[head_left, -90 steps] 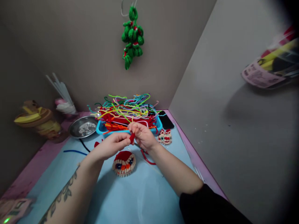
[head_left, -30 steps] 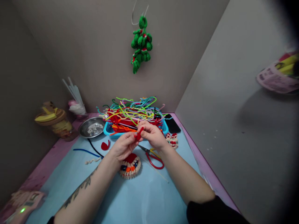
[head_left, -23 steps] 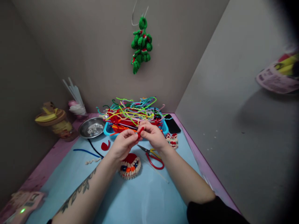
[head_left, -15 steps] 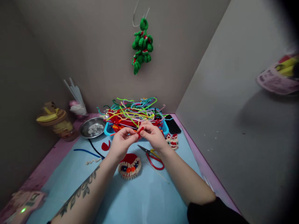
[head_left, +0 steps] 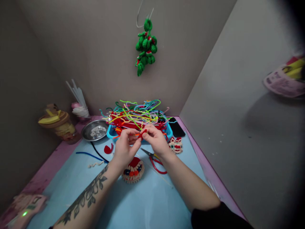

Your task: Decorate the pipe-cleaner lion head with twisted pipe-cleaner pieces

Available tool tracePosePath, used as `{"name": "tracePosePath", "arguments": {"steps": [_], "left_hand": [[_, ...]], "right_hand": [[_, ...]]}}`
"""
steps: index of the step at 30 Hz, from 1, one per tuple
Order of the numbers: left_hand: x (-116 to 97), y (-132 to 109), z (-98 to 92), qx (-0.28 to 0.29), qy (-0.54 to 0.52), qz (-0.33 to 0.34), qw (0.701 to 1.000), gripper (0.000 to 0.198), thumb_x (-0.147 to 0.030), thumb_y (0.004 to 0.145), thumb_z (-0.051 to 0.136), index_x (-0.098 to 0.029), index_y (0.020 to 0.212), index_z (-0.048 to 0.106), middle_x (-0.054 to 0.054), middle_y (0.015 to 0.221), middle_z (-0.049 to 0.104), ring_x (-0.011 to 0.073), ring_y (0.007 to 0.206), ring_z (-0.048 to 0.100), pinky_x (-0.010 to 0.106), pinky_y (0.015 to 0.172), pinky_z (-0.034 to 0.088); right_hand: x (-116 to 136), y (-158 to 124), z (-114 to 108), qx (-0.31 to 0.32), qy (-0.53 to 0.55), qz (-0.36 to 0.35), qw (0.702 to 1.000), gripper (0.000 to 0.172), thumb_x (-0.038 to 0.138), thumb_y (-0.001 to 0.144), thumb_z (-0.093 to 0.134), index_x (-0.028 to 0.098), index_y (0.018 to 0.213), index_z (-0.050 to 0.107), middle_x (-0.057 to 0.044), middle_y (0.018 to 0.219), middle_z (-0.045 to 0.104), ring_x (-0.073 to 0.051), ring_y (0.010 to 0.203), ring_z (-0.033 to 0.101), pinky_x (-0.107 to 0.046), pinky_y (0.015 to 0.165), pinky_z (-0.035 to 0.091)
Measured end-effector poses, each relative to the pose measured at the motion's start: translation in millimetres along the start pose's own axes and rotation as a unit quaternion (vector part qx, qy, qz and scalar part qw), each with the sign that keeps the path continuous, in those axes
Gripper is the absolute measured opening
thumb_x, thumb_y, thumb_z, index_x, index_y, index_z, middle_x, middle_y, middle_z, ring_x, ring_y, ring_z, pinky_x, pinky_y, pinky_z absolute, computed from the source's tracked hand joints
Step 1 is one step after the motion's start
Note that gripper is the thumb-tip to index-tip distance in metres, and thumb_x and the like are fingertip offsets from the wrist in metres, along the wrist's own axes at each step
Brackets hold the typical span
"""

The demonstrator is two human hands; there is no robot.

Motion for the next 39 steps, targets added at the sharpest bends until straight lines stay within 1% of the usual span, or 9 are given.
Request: {"name": "tracePosePath", "arguments": {"steps": [4,8,18,26,29,32,35,37,39], "left_hand": [[1.6,-0.4,-0.3,-0.005,0.023,0.018,1.0,0.033,-0.013,0.065,0.077,-0.02,0.089,0.056,0.004,0.099,0.064,0.0139,0.082,0.064,0.025,0.075,0.053],[2.4,-1.4,0.1,-0.02,0.07,0.039,0.997,0.031,-0.014,0.066,0.076,-0.02,0.09,0.058,0.002,0.092,0.064,0.015,0.084,0.064,0.024,0.076,0.053],[7.4,-3.2,-4.1,-0.042,0.081,0.009,0.996,0.036,-0.012,0.061,0.079,-0.023,0.089,0.059,0.001,0.086,0.065,0.0163,0.077,0.064,0.024,0.073,0.049],[20.4,-6.5,-7.4,-0.047,0.149,0.018,0.988,0.022,-0.018,0.07,0.074,-0.023,0.086,0.06,0.004,0.083,0.064,0.0195,0.082,0.062,0.026,0.08,0.046],[21.3,-6.9,-7.2,-0.043,0.152,0.022,0.987,0.027,-0.019,0.069,0.075,-0.023,0.09,0.058,0.005,0.089,0.064,0.0198,0.087,0.063,0.027,0.082,0.047],[14.5,-3.6,-4.7,-0.024,0.118,0.024,0.992,0.045,-0.02,0.067,0.078,-0.024,0.104,0.053,0.006,0.107,0.063,0.0189,0.094,0.063,0.026,0.077,0.05],[5.5,3.2,-3.0,0.003,0.06,-0.018,0.998,0.06,-0.022,0.061,0.082,-0.022,0.113,0.051,0.006,0.105,0.064,0.0181,0.088,0.065,0.025,0.069,0.051],[2.4,7.7,-3.2,0.038,0.013,-0.091,0.995,0.051,-0.027,0.062,0.081,-0.017,0.107,0.058,0.005,0.092,0.067,0.0169,0.079,0.065,0.024,0.065,0.051],[2.1,10.5,-4.2,0.081,-0.058,-0.184,0.978,0.04,-0.035,0.067,0.078,-0.014,0.097,0.064,0.006,0.083,0.068,0.016,0.074,0.064,0.023,0.061,0.05]], "right_hand": [[-2.9,-1.5,3.1,-0.033,0.025,0.005,0.999,0.011,0.033,0.078,0.068,0.022,0.077,0.07,-0.002,0.086,0.054,-0.018,0.087,0.051,-0.031,0.081,0.04],[-3.6,-3.9,6.8,-0.058,0.04,0.009,0.997,0.007,0.03,0.078,0.068,0.023,0.077,0.071,-0.002,0.087,0.056,-0.018,0.089,0.052,-0.031,0.084,0.039],[-10.2,-10.6,14.4,-0.099,0.038,0.022,0.994,0.008,0.03,0.078,0.066,0.022,0.079,0.069,-0.002,0.089,0.054,-0.018,0.088,0.052,-0.029,0.078,0.042],[-17.0,-15.3,21.4,-0.118,0.038,0.051,0.991,0.013,0.034,0.079,0.066,0.021,0.079,0.068,-0.003,0.088,0.057,-0.018,0.088,0.052,-0.03,0.079,0.042],[-16.1,-13.5,20.6,-0.12,0.039,0.049,0.991,0.014,0.035,0.078,0.066,0.021,0.08,0.068,-0.003,0.088,0.058,-0.018,0.087,0.052,-0.03,0.079,0.042],[-12.6,-6.5,13.7,-0.115,0.086,0.051,0.988,0.015,0.035,0.076,0.068,0.021,0.079,0.068,-0.002,0.083,0.057,-0.016,0.081,0.052,-0.029,0.077,0.042],[-8.3,2.0,4.1,-0.077,0.164,0.079,0.98,0.021,0.039,0.071,0.072,0.02,0.075,0.067,0.0,0.071,0.055,-0.014,0.069,0.049,-0.028,0.072,0.041],[-5.7,5.8,-1.3,-0.04,0.192,0.093,0.976,0.025,0.042,0.068,0.075,0.019,0.073,0.067,0.0,0.07,0.056,-0.014,0.068,0.048,-0.028,0.072,0.041],[-4.0,7.4,-5.2,-0.013,0.198,0.092,0.976,0.027,0.044,0.066,0.077,0.019,0.072,0.069,-0.001,0.075,0.058,-0.015,0.075,0.05,-0.028,0.075,0.041]]}}
Point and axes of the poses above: each hand's wrist, its own y-axis towards the middle knuckle, its own z-axis out of the palm, x = y × z, the point moved 1 cm from there along y, towards the middle knuckle
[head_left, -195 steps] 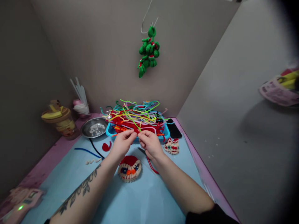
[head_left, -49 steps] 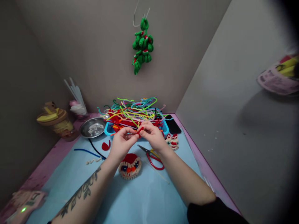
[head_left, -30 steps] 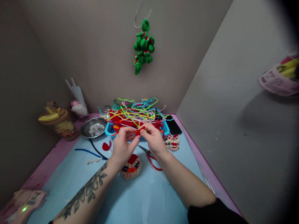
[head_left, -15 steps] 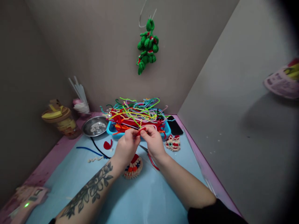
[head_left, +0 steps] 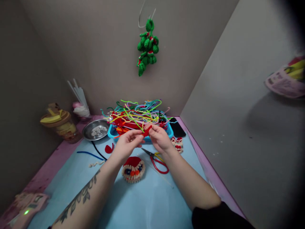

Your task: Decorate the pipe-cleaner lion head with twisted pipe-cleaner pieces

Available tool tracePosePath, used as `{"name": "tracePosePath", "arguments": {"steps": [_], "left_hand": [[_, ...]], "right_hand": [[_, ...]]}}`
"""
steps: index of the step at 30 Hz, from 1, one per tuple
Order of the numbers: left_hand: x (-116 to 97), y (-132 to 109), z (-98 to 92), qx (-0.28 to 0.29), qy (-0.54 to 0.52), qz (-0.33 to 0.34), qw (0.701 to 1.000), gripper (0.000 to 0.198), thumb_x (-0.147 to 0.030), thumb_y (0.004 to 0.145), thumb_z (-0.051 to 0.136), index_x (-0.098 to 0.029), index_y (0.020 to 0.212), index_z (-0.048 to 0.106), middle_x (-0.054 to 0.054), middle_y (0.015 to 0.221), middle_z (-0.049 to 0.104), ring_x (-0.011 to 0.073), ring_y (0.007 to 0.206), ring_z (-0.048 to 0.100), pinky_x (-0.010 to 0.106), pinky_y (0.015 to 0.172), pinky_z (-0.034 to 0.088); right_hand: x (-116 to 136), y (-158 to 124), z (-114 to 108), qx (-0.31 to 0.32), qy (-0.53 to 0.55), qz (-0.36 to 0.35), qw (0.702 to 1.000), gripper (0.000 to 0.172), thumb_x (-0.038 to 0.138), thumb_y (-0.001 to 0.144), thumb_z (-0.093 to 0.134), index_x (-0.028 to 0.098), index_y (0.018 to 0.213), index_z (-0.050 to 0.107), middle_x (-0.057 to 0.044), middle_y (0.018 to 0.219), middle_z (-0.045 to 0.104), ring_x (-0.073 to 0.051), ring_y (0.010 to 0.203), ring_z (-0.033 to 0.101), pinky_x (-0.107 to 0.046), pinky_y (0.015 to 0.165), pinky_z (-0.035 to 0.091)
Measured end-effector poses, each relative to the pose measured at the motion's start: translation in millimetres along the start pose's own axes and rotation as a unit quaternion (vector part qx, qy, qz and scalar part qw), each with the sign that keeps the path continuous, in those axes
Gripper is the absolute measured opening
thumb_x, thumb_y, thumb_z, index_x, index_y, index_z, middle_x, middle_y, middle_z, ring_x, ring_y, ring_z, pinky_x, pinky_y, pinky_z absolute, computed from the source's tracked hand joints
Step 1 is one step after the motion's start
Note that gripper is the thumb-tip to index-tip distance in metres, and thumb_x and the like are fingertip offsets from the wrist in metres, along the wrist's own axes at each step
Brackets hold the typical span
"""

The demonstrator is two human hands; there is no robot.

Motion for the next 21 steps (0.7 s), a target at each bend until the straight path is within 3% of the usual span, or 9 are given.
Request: {"name": "tracePosePath", "arguments": {"steps": [4,8,11,17,21], "left_hand": [[2.9,1.2,-2.0,0.095,-0.136,-0.138,0.977,0.032,-0.035,0.068,0.078,-0.01,0.084,0.067,0.007,0.076,0.067,0.0126,0.067,0.063,0.019,0.054,0.05],[6.7,0.2,-0.2,0.147,-0.206,-0.182,0.95,0.023,-0.027,0.072,0.076,-0.008,0.082,0.068,0.006,0.072,0.065,0.0096,0.062,0.061,0.014,0.048,0.048],[8.8,-1.0,2.6,0.149,-0.25,-0.197,0.936,0.017,-0.021,0.073,0.075,-0.007,0.079,0.067,0.006,0.071,0.063,0.0081,0.058,0.06,0.011,0.044,0.047],[13.8,-0.9,3.4,0.115,-0.296,-0.241,0.917,0.006,-0.011,0.079,0.067,-0.007,0.076,0.064,0.004,0.066,0.058,0.0042,0.05,0.055,0.008,0.042,0.046],[14.8,0.0,2.4,0.096,-0.293,-0.248,0.918,0.009,-0.008,0.083,0.059,-0.007,0.074,0.062,0.003,0.064,0.056,0.0036,0.048,0.054,0.006,0.04,0.044]], "right_hand": [[1.3,-1.7,-2.4,0.048,0.0,0.007,0.999,0.026,0.042,0.065,0.079,0.019,0.073,0.071,-0.004,0.091,0.06,-0.017,0.091,0.053,-0.028,0.082,0.042],[0.0,-4.3,-2.9,0.089,-0.001,0.03,0.996,0.025,0.042,0.068,0.077,0.019,0.074,0.072,-0.005,0.1,0.057,-0.016,0.087,0.054,-0.025,0.07,0.046],[0.3,-5.2,-2.7,0.106,-0.002,0.039,0.994,0.025,0.043,0.07,0.076,0.019,0.075,0.072,-0.005,0.102,0.054,-0.014,0.08,0.053,-0.024,0.063,0.046],[3.2,-5.6,-0.9,0.109,-0.032,0.007,0.994,0.023,0.042,0.072,0.074,0.019,0.075,0.072,-0.006,0.097,0.056,-0.017,0.091,0.053,-0.026,0.072,0.046],[1.9,-5.7,0.9,0.099,-0.035,0.004,0.994,0.024,0.043,0.07,0.075,0.019,0.072,0.071,-0.005,0.095,0.058,-0.016,0.087,0.054,-0.027,0.073,0.046]]}}
Point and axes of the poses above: each hand's wrist, its own y-axis towards the middle knuckle, its own z-axis out of the palm, x = y × z, the point moved 1 cm from there along y, towards the middle knuckle
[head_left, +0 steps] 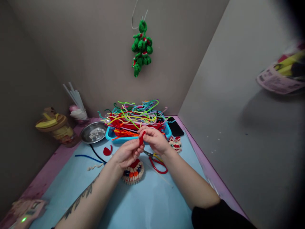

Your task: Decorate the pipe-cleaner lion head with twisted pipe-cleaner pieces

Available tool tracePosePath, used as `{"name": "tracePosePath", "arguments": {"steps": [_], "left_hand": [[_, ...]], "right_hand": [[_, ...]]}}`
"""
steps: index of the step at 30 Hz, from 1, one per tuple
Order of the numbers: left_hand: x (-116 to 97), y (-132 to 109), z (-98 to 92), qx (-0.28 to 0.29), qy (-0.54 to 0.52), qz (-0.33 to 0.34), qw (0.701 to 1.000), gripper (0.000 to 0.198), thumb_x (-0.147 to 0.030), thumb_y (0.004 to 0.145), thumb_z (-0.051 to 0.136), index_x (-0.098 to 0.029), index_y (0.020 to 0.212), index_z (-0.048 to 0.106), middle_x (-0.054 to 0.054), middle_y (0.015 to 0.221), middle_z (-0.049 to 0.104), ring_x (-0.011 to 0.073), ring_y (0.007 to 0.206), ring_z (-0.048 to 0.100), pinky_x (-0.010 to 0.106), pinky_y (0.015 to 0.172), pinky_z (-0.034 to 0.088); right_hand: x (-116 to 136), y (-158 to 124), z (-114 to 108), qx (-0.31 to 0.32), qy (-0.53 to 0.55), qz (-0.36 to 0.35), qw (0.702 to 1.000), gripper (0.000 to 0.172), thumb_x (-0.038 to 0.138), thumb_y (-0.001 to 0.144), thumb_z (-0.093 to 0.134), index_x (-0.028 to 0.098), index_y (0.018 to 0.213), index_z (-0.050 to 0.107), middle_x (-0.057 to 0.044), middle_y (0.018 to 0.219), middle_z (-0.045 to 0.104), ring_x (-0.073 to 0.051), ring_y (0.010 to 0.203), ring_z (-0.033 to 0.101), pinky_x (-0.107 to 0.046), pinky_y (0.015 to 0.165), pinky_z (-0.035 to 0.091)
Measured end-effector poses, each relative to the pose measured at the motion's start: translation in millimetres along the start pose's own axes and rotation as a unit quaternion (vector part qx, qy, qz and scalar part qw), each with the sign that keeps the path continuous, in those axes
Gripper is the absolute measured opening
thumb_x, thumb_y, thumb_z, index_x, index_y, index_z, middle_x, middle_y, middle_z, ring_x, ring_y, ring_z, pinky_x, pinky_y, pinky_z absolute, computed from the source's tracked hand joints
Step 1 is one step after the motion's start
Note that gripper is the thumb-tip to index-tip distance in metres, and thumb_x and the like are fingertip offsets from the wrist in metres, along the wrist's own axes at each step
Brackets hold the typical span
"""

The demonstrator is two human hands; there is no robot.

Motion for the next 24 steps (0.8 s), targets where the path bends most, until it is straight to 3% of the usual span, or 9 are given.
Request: {"name": "tracePosePath", "arguments": {"steps": [2,7,13,16,19,21,24], "left_hand": [[-1.2,-0.4,0.6,-0.009,-0.012,-0.005,1.0,0.012,-0.008,0.085,0.057,-0.007,0.074,0.061,0.003,0.063,0.055,0.0039,0.047,0.054,0.006,0.038,0.044],[-5.9,-2.7,3.7,-0.013,-0.06,-0.05,0.997,0.021,-0.015,0.091,0.05,-0.008,0.073,0.058,0.001,0.061,0.049,0.0028,0.046,0.05,0.004,0.036,0.04],[-4.3,-4.2,7.9,-0.003,-0.048,-0.064,0.997,0.027,-0.016,0.094,0.044,-0.008,0.071,0.057,0.002,0.063,0.047,0.0027,0.047,0.048,0.004,0.035,0.04],[0.7,-4.2,9.9,0.009,-0.033,-0.057,0.998,0.028,-0.016,0.093,0.045,-0.007,0.07,0.057,0.002,0.063,0.048,0.0024,0.047,0.048,0.004,0.035,0.039],[4.6,-3.6,10.6,0.021,-0.024,-0.043,0.999,0.019,-0.014,0.089,0.052,-0.007,0.073,0.058,0.002,0.064,0.049,0.0025,0.049,0.048,0.004,0.036,0.039],[4.2,-2.9,10.3,0.022,-0.019,-0.007,1.0,0.008,-0.012,0.084,0.061,-0.008,0.077,0.06,0.001,0.066,0.05,0.0028,0.051,0.048,0.005,0.037,0.038],[0.2,-2.2,9.4,0.008,-0.011,0.063,0.998,0.012,-0.014,0.077,0.071,-0.009,0.081,0.061,0.0,0.068,0.051,0.0025,0.051,0.047,0.005,0.036,0.035]], "right_hand": [[-0.2,0.2,0.4,-0.008,0.003,-0.006,1.0,0.024,0.042,0.07,0.076,0.019,0.073,0.072,-0.006,0.096,0.06,-0.017,0.089,0.055,-0.029,0.078,0.045],[1.8,1.3,-3.0,-0.043,0.08,0.004,0.996,0.039,0.048,0.072,0.072,0.025,0.103,0.072,-0.006,0.11,0.065,-0.021,0.104,0.056,-0.034,0.09,0.042],[-0.6,3.7,-5.0,-0.067,0.044,-0.054,0.995,0.017,0.039,0.07,0.077,0.022,0.073,0.073,-0.003,0.093,0.063,-0.019,0.101,0.054,-0.033,0.097,0.036],[-2.6,3.7,-4.0,-0.074,0.027,-0.074,0.994,0.022,0.042,0.07,0.076,0.022,0.066,0.069,-0.002,0.085,0.059,-0.018,0.094,0.053,-0.033,0.096,0.037],[-0.7,2.2,-3.3,-0.077,0.012,-0.081,0.994,0.025,0.045,0.072,0.075,0.022,0.065,0.068,-0.003,0.091,0.059,-0.019,0.096,0.053,-0.034,0.097,0.037],[1.5,0.9,-2.0,-0.061,0.024,-0.061,0.996,0.026,0.049,0.073,0.072,0.023,0.08,0.072,-0.004,0.107,0.061,-0.021,0.105,0.052,-0.035,0.098,0.038],[3.5,-0.7,2.1,-0.021,0.035,-0.007,0.999,0.05,0.058,0.072,0.068,0.026,0.11,0.068,-0.007,0.131,0.054,-0.024,0.118,0.048,-0.039,0.098,0.04]]}}
Point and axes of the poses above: each hand's wrist, its own y-axis towards the middle knuckle, its own z-axis out of the palm, x = y × z, the point moved 1 cm from there along y, towards the middle knuckle
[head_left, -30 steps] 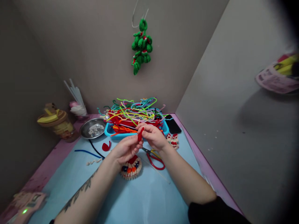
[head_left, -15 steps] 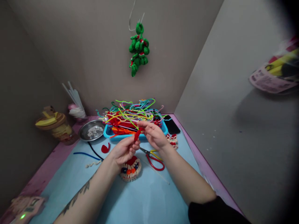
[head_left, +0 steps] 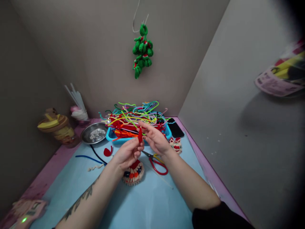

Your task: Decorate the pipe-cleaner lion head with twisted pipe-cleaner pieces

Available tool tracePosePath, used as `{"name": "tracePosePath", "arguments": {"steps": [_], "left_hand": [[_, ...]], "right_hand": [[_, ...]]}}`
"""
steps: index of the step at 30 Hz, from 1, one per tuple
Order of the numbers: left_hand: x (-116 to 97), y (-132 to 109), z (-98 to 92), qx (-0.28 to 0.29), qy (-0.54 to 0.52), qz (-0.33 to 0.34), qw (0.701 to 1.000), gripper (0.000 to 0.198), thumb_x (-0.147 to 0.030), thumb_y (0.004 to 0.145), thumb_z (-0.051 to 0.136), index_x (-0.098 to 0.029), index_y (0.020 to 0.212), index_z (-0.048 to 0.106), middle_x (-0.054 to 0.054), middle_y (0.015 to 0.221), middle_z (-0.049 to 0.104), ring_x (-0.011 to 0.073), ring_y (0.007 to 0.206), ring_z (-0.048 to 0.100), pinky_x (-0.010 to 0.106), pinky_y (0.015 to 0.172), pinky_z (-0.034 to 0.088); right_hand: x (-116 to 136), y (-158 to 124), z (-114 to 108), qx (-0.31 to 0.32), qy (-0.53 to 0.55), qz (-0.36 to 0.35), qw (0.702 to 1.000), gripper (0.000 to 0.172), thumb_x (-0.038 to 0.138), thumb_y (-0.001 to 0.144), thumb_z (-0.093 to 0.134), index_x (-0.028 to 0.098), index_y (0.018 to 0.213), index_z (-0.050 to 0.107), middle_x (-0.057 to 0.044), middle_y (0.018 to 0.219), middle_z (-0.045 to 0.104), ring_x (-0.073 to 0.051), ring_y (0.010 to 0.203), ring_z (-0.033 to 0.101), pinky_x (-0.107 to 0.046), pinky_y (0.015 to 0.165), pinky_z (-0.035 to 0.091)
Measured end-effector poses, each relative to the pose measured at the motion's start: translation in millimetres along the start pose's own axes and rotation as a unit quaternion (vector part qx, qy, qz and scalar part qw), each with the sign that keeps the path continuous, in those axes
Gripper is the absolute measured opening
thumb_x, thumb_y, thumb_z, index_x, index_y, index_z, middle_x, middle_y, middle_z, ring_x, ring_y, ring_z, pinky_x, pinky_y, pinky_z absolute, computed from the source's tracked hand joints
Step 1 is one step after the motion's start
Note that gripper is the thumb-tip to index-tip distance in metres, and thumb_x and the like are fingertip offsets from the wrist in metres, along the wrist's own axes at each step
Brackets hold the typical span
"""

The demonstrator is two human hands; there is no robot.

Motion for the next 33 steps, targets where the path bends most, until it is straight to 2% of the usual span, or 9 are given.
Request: {"name": "tracePosePath", "arguments": {"steps": [4,8,11,14,17,21,25,29,33], "left_hand": [[-1.3,1.3,0.0,-0.008,0.023,0.033,0.999,0.027,-0.023,0.066,0.081,-0.01,0.078,0.06,-0.002,0.066,0.049,0.0022,0.051,0.044,0.006,0.036,0.031],[2.6,3.9,-1.3,-0.022,0.099,0.073,0.992,0.036,-0.034,0.061,0.083,-0.011,0.077,0.06,-0.003,0.064,0.049,0.0042,0.052,0.044,0.01,0.039,0.031],[-3.9,3.5,-4.6,-0.098,0.2,0.219,0.95,0.037,-0.035,0.067,0.079,-0.017,0.094,0.064,0.0,0.077,0.058,0.0089,0.064,0.053,0.015,0.049,0.039],[-16.3,-1.7,-5.1,-0.105,0.302,0.319,0.892,0.035,-0.028,0.07,0.077,-0.02,0.103,0.067,0.007,0.111,0.062,0.0168,0.102,0.056,0.02,0.081,0.045],[-22.2,-6.4,-4.3,-0.025,0.342,0.264,0.902,0.019,-0.027,0.071,0.076,-0.018,0.087,0.072,0.01,0.125,0.058,0.0228,0.12,0.048,0.025,0.094,0.04],[-18.7,-5.9,-7.2,0.011,0.257,0.19,0.947,0.02,-0.031,0.069,0.078,-0.013,0.077,0.071,0.011,0.113,0.064,0.022,0.106,0.057,0.028,0.092,0.041],[-15.7,-1.4,-8.5,-0.022,0.115,0.221,0.968,0.032,-0.032,0.062,0.083,-0.015,0.087,0.071,0.005,0.09,0.067,0.0168,0.089,0.059,0.027,0.083,0.045],[-11.6,-2.2,-0.6,-0.045,0.055,0.236,0.969,0.031,-0.03,0.061,0.084,-0.016,0.083,0.068,0.001,0.083,0.064,0.0125,0.078,0.058,0.023,0.071,0.046],[-4.7,-6.7,10.3,-0.05,0.089,0.243,0.965,0.026,-0.026,0.067,0.079,-0.015,0.086,0.065,0.0,0.077,0.061,0.0099,0.069,0.054,0.021,0.066,0.044]], "right_hand": [[-2.8,-0.6,5.2,0.008,-0.043,0.024,0.999,0.036,0.05,0.067,0.076,0.02,0.087,0.073,-0.008,0.131,0.053,-0.025,0.121,0.047,-0.038,0.097,0.041],[-9.0,0.8,4.9,-0.009,-0.007,0.053,0.999,0.028,0.042,0.064,0.08,0.018,0.075,0.07,-0.007,0.12,0.059,-0.018,0.092,0.059,-0.031,0.08,0.047],[-9.8,2.1,2.3,-0.022,0.03,0.06,0.997,0.03,0.04,0.063,0.082,0.018,0.079,0.07,-0.003,0.094,0.065,-0.013,0.077,0.057,-0.027,0.076,0.044],[-7.8,1.7,1.7,0.003,0.04,0.078,0.996,0.03,0.039,0.061,0.083,0.016,0.076,0.069,0.001,0.076,0.062,-0.01,0.07,0.053,-0.024,0.073,0.041],[-8.1,-0.8,3.6,0.053,0.055,0.13,0.989,0.034,0.041,0.059,0.084,0.015,0.075,0.069,0.002,0.069,0.06,-0.009,0.064,0.05,-0.023,0.067,0.039],[-9.5,-3.8,7.2,0.063,0.044,0.155,0.985,0.04,0.048,0.062,0.081,0.015,0.082,0.07,-0.001,0.073,0.063,-0.01,0.062,0.049,-0.023,0.06,0.038],[0.2,-8.6,15.4,-0.037,-0.12,0.014,0.992,0.032,0.045,0.074,0.071,0.02,0.094,0.068,-0.006,0.096,0.065,-0.017,0.08,0.057,-0.029,0.068,0.044],[13.9,-21.2,28.2,-0.132,-0.382,-0.219,0.888,0.014,0.024,0.079,0.066,0.022,0.093,0.065,-0.005,0.093,0.064,-0.019,0.089,0.058,-0.033,0.077,0.047],[16.8,-29.1,31.7,-0.125,-0.47,-0.301,0.82,0.016,0.019,0.084,0.061,0.023,0.099,0.063,-0.006,0.093,0.065,-0.02,0.09,0.059,-0.036,0.08,0.048]]}}
Point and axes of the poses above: each hand's wrist, its own y-axis towards the middle knuckle, its own z-axis out of the palm, x = y × z, the point moved 1 cm from there along y, towards the middle knuckle
